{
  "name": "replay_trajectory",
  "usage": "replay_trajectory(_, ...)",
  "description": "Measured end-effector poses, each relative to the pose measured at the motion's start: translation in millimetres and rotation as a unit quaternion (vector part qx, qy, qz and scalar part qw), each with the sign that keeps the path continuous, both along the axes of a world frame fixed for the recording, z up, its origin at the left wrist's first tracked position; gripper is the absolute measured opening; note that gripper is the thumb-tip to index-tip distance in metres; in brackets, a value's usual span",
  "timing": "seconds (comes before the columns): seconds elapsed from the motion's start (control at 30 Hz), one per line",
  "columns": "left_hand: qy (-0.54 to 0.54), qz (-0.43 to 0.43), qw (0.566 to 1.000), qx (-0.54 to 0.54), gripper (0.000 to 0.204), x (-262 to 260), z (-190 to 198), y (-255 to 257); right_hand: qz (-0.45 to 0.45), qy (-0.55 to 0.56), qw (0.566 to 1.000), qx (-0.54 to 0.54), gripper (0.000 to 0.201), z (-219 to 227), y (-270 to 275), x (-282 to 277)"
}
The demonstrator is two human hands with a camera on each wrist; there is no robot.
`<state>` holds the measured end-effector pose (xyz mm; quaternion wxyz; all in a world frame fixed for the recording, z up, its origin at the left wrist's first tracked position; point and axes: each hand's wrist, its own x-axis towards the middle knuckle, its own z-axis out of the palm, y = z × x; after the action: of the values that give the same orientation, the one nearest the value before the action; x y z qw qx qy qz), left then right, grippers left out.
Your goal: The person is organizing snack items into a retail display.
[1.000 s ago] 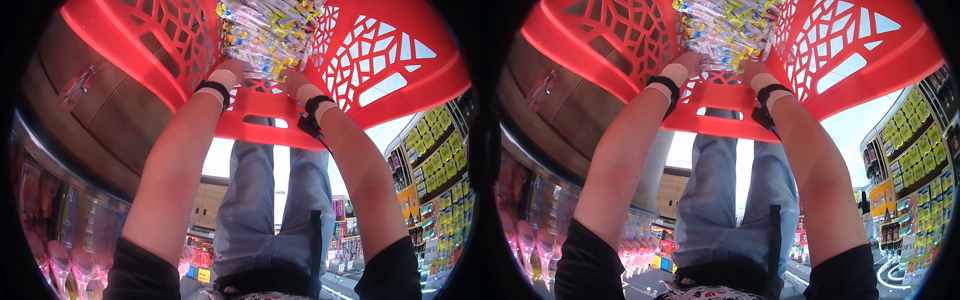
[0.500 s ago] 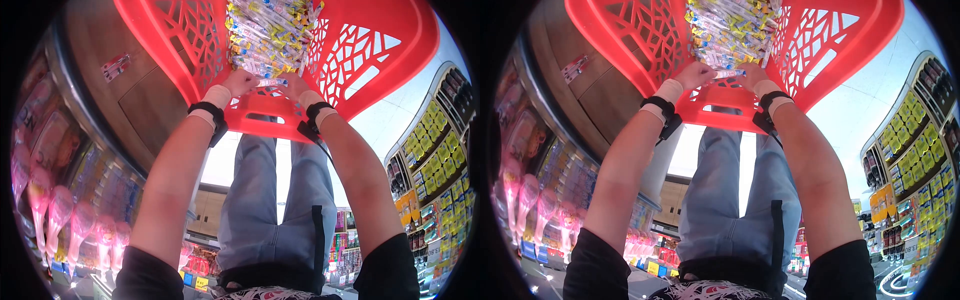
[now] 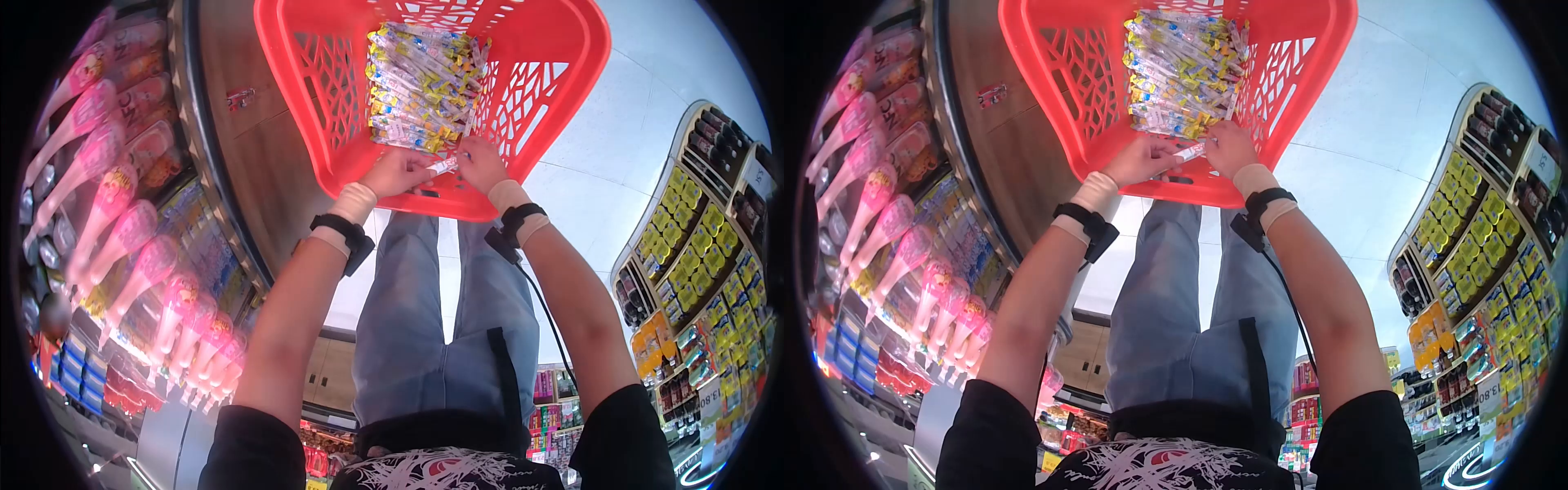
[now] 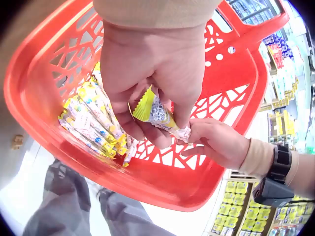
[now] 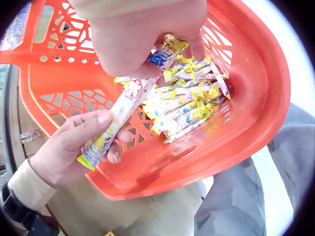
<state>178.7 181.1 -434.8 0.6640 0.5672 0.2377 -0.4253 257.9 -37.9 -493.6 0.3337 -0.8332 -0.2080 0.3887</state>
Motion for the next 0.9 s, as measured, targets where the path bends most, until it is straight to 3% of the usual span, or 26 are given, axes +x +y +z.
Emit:
replay_trajectory(0.07,0.003,0.056,0.998,-0.008,0.03,-4.1,17.5,-11.9,-0.025,-0.02,0.999,0.004,0.02,22.1,-4.9,1.6)
replay_trajectory(0.17,-0.014,0.027,0.999,0.018,0.029,-1.4,65.8,-21.3,-0.048,-0.035,0.995,0.075,0.022,52.9,-17.8,11.1)
replay_trajectory(0.2,0.002,0.054,0.999,0.008,0.03,-3.8,79.3,-25.4,-0.065,-0.045,0.994,0.073,0.03,69.8,-18.8,15.2)
replay_trajectory(0.3,-0.03,0.099,0.995,-0.012,0.03,-12.4,112.7,-38.1,-0.2,0.078,0.962,0.167,0.04,116.8,-24.0,27.9)
replay_trajectory(0.47,-0.078,0.136,0.987,-0.022,0.029,-7.4,182.0,-50.1,-0.348,0.15,0.897,0.23,0.038,185.9,-23.8,38.2)
replay_trajectory(0.53,-0.094,0.14,0.986,-0.008,0.03,0.7,207.1,-52.1,-0.369,0.236,0.877,0.198,0.04,234.5,-23.0,51.0)
replay_trajectory(0.63,-0.114,0.151,0.982,0.001,0.031,4.1,244.4,-60.2,-0.309,0.308,0.877,0.2,0.045,282.1,-29.1,63.8)
replay_trajectory(0.77,-0.161,0.189,0.969,0.002,0.03,13.3,280.0,-65.3,-0.349,0.38,0.795,0.319,0.04,338.8,-33.1,75.4)
replay_trajectory(0.9,-0.181,0.184,0.966,0.009,0.033,20.4,319.8,-72.6,-0.299,0.414,0.789,0.343,0.038,371.5,-42.8,80.8)
